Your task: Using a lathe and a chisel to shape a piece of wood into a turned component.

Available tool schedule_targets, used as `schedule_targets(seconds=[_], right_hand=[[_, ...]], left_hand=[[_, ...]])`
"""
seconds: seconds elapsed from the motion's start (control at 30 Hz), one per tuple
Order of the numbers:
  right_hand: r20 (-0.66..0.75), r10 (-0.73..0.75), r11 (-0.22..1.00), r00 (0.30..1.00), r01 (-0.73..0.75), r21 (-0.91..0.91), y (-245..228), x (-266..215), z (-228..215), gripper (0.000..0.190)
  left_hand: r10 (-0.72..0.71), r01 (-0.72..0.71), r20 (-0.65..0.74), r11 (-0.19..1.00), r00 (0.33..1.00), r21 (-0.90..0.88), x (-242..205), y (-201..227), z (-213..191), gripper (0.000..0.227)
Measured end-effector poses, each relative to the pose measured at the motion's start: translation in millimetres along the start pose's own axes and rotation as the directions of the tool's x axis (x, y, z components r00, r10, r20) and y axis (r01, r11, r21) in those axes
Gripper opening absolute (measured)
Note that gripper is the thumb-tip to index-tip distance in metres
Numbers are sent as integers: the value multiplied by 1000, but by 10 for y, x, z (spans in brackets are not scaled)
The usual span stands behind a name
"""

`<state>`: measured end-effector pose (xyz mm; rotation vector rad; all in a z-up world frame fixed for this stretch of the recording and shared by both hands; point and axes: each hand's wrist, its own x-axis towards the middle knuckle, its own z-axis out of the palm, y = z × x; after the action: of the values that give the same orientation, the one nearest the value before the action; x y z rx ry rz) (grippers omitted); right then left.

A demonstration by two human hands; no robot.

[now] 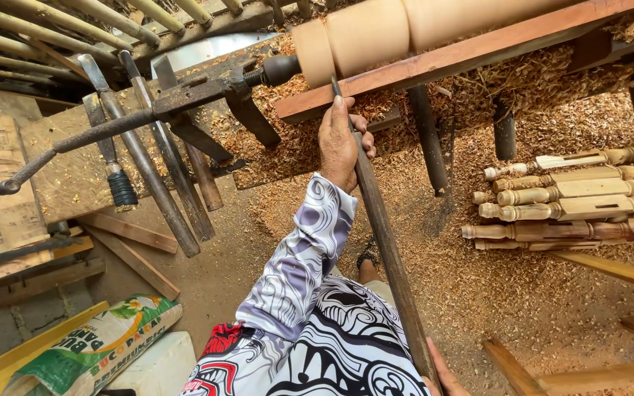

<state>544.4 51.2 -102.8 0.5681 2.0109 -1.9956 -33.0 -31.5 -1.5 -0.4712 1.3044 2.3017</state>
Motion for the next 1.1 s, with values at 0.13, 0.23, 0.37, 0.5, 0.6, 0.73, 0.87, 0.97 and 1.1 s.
schedule_targets(seconds=[0.13, 0.23, 0.37, 0.5, 0.6, 0.73, 0.87, 0.97, 1.1], right_hand=[[-13, 56, 998, 998, -56, 2, -1, 9, 2, 76], [24, 25, 1000, 999, -25, 12, -15, 13, -8, 76], [1, -3, 1000, 1000, 3, -29, -144, 26, 23, 74], [-28, -102, 993, 994, 100, -64, -185, 36, 45, 72], [0, -135, 988, 991, 135, -71, -131, 66, 29, 72], [-54, -17, 998, 998, 13, -69, -361, 56, 69, 71], [-91, -30, 999, 995, 26, -45, -443, 65, 112, 69], [-109, -52, 997, 993, 45, -64, -517, 87, 137, 68], [-55, -57, 998, 997, 55, -27, -479, 102, 116, 69]], left_hand=[[5, -5, -1, 1000, 1000, -3, 15, -5, -1, 54], [11, -11, -1, 1000, 1000, -1, 14, -1, -4, 54], [11, -11, -3, 1000, 1000, -2, 21, 6, -6, 54], [7, -7, -8, 1000, 1000, 3, 26, 16, -3, 55], [13, -13, -12, 1000, 1000, -17, 40, -3, -9, 54], [14, -15, -15, 1000, 1000, -11, 44, -5, -14, 54], [29, -29, -3, 999, 1000, -32, 73, -39, -31, 55], [28, -27, 1, 999, 1000, -35, 77, -38, -38, 55], [15, -15, -5, 999, 1000, -29, 58, -19, -23, 56]])
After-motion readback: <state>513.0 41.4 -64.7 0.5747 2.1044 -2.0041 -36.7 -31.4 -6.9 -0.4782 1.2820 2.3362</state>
